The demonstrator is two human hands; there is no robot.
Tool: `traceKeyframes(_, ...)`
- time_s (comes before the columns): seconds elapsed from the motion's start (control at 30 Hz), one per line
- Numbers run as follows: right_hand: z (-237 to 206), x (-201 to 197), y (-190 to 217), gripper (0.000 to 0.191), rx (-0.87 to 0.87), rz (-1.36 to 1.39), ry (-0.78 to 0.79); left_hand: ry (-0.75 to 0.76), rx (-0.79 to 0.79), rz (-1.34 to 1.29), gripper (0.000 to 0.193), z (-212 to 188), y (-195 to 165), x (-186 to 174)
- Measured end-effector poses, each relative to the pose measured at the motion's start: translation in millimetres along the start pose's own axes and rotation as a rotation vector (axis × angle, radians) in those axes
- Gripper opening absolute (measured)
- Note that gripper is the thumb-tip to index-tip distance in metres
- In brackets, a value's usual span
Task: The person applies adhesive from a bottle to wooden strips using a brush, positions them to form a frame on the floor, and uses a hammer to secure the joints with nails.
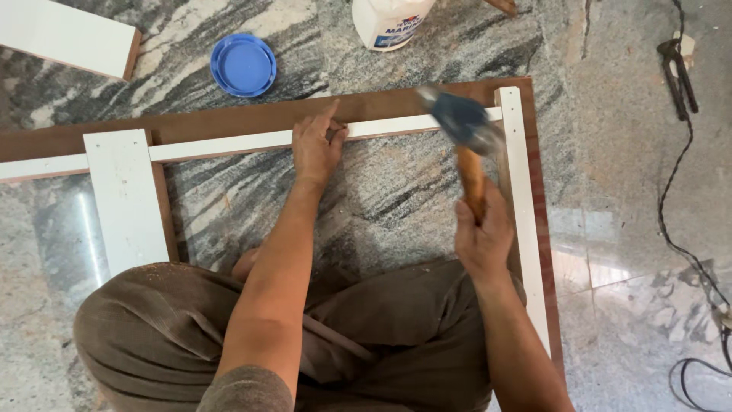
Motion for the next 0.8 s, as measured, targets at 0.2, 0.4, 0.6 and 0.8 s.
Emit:
traceKeyframes(0.2, 29, 27, 61, 0.058, -0.176, 0.006, 0.085, 0.021, -0.008, 0.025, 0.051, 0, 2, 2)
traceKeyframes(0.4, 32, 46, 54, 0.057, -0.084, -0.233, 0.223, -0.008, 0.045, -0.011, 0.049, -3, 6, 3)
traceKeyframes(0.6, 27, 56, 42, 0.056, -0.056, -0.258, 0.274, -0.02, 0.064, 0.007, 0.053, -4, 6, 4)
traceKeyframes(0.8, 25, 64, 42, 0.055, -0.031, -0.273, 0.326, 0.003, 0.037, 0.011, 0.055, -4, 5, 4)
Point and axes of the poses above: each hand's wrist, its own z-axis towards the middle knuckle, its own x-axis out of the palm, y = z × x, the point moved 4 cm from there along z, towards the middle knuckle, and after that the axes turned 1 degree about x, right-handed, at the moved point
